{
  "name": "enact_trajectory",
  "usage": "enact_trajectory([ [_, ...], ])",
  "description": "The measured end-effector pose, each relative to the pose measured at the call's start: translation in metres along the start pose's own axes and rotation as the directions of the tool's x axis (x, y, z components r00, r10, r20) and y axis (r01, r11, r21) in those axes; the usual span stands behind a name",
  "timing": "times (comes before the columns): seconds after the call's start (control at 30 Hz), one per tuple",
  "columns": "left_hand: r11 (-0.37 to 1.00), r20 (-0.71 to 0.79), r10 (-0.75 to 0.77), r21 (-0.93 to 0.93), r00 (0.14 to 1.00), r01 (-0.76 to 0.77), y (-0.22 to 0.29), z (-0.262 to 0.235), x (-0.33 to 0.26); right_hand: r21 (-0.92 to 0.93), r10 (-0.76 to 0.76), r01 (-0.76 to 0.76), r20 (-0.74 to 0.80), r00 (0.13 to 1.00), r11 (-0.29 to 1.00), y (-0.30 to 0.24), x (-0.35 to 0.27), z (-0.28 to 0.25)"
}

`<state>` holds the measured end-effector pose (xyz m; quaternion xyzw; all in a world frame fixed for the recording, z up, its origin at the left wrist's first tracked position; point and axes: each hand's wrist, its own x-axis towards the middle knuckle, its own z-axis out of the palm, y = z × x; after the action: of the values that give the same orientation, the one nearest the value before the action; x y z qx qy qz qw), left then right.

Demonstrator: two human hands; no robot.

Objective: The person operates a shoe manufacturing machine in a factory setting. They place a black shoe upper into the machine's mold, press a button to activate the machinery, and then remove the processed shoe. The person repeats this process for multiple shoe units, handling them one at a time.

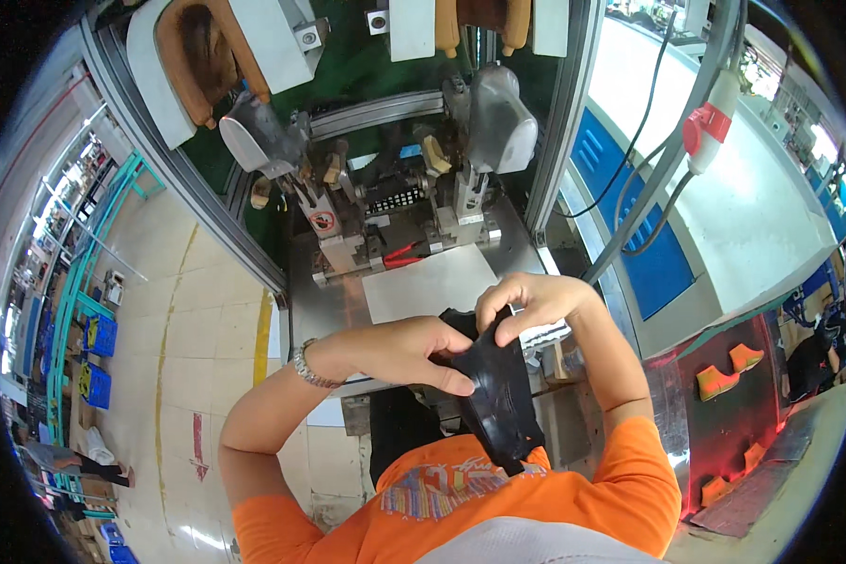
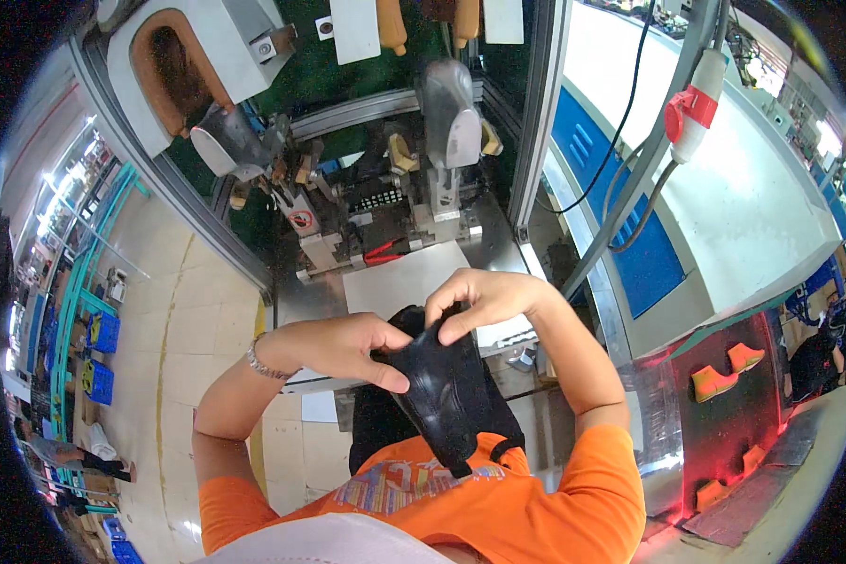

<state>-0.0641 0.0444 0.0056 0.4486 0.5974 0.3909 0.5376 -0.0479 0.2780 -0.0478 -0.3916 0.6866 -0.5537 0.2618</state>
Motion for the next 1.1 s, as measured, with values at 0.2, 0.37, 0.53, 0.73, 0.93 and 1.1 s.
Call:
enact_trajectory([
  [0.2,0.986,-0.233,-0.059,0.139,0.971,0.093,0.027,-0.007,0.002,0.014,0.057,-0.056,-0.05,0.997,0.998,-0.04,-0.004,0.001],
  [0.37,0.993,-0.143,-0.008,0.117,0.99,0.025,0.033,-0.025,-0.01,0.071,0.016,0.003,-0.273,0.962,0.997,-0.053,-0.032,0.001],
  [0.53,0.96,-0.136,0.201,0.224,0.97,-0.168,0.041,-0.057,-0.007,0.149,-0.097,0.191,-0.487,0.868,0.97,-0.061,-0.041,-0.019],
  [0.73,0.829,-0.425,0.536,0.429,0.73,-0.359,0.061,-0.098,0.014,-0.125,-0.282,0.31,-0.796,0.535,0.942,-0.084,-0.032,-0.069],
  [0.93,0.756,-0.845,0.427,0.14,0.321,-0.639,0.055,-0.149,0.075,-0.066,-0.213,0.417,-0.924,0.318,0.907,-0.076,0.013,-0.143],
  [1.1,0.766,-0.9,0.339,0.095,0.274,-0.636,0.038,-0.168,0.092,0.026,-0.109,0.41,-0.947,0.304,0.912,-0.05,0.023,-0.167],
])
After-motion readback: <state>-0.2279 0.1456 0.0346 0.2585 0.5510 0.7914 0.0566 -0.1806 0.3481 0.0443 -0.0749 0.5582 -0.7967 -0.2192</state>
